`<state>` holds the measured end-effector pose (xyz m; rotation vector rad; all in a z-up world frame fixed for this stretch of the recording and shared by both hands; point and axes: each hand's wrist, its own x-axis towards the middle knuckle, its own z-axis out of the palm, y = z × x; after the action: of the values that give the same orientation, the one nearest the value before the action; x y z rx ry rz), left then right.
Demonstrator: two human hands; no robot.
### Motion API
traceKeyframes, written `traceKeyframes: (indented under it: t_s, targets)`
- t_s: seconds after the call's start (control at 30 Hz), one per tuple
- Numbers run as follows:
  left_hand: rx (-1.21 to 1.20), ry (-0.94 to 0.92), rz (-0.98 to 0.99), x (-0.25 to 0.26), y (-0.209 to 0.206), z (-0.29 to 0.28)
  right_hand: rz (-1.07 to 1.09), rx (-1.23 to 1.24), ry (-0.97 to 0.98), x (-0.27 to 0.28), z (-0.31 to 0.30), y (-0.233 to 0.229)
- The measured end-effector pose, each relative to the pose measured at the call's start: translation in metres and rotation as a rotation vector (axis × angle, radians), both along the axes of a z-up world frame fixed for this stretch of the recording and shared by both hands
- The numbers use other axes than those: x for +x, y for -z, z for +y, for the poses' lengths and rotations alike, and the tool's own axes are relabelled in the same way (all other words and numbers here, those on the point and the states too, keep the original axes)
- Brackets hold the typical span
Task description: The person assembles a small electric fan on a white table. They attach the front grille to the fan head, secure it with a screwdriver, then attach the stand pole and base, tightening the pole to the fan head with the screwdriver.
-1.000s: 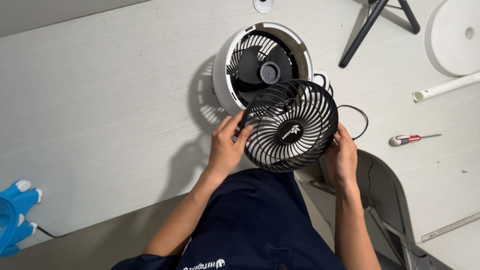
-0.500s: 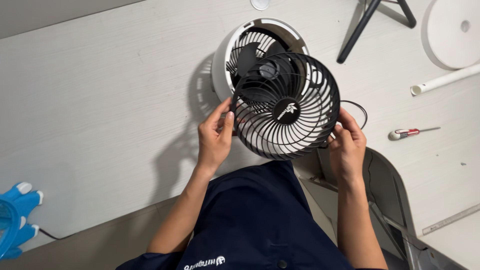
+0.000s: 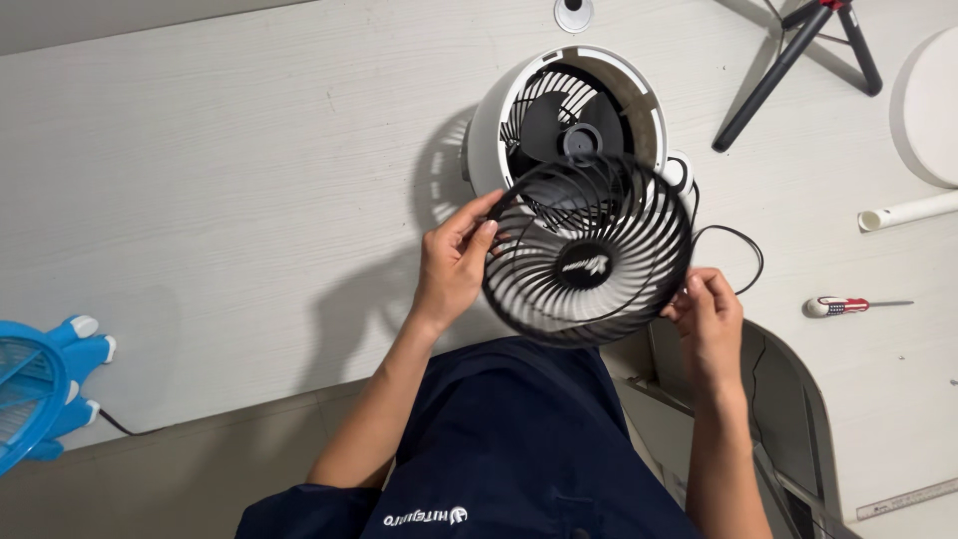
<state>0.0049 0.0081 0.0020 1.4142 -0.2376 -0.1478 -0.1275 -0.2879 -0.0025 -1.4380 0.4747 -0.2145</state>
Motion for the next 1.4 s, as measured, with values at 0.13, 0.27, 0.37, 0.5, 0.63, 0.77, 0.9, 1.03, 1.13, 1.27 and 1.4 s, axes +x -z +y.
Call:
traceKeyframes:
  t_s: [0.13, 0.27, 0.37, 0.5, 0.63, 0.77, 0.9, 1.03, 1.13, 1.27, 1.4]
  targets:
    - [0.273, 0.077, -0.029, -0.001, -0.010, -0.005, -0.077, -0.255, -0.067, 0.003, 0.013, -0.013]
    - [0.263, 0.261, -0.170, 0.004, -0.026, -0.018, -0.185, -0.478, -0.174, 0.011, 0.030, -0.035]
    - [0.276, 0.366, -0.247, 0.011, -0.038, -0.026, -0.227, -0.676, -0.217, 0.022, 0.039, -0.044]
    - [0.330, 0.424, -0.173, 0.018, -0.045, -0.035, -0.077, -0.586, -0.103, 0.031, 0.040, -0.040]
    - [0.362, 0.304, -0.159, 0.025, -0.036, -0.028, -0.134, -0.456, 0.026, 0.043, 0.024, -0.022]
    - [0.232, 0.131, -0.111, 0.019, -0.022, -0.012, -0.038, -0.142, 0.204, 0.065, -0.004, -0.006]
    - [0.148, 0.004, -0.028, 0.018, -0.012, -0.017, -0.062, 0.101, 0.208, 0.092, -0.019, 0.008]
    - [0.329, -0.100, -0.118, 0.035, -0.013, -0.032, -0.036, 0.115, 0.173, 0.124, -0.029, 0.015]
    - [0.518, -0.195, -0.223, 0.059, -0.010, -0.041, 0.000, -0.170, 0.110, 0.147, -0.037, 0.019]
    - [0.648, -0.231, -0.273, 0.092, -0.001, -0.050, 0.047, -0.293, 0.073, 0.167, -0.039, 0.020]
    - [0.732, -0.235, -0.326, 0.104, 0.008, -0.050, 0.108, -0.397, 0.030, 0.164, -0.034, 0.015]
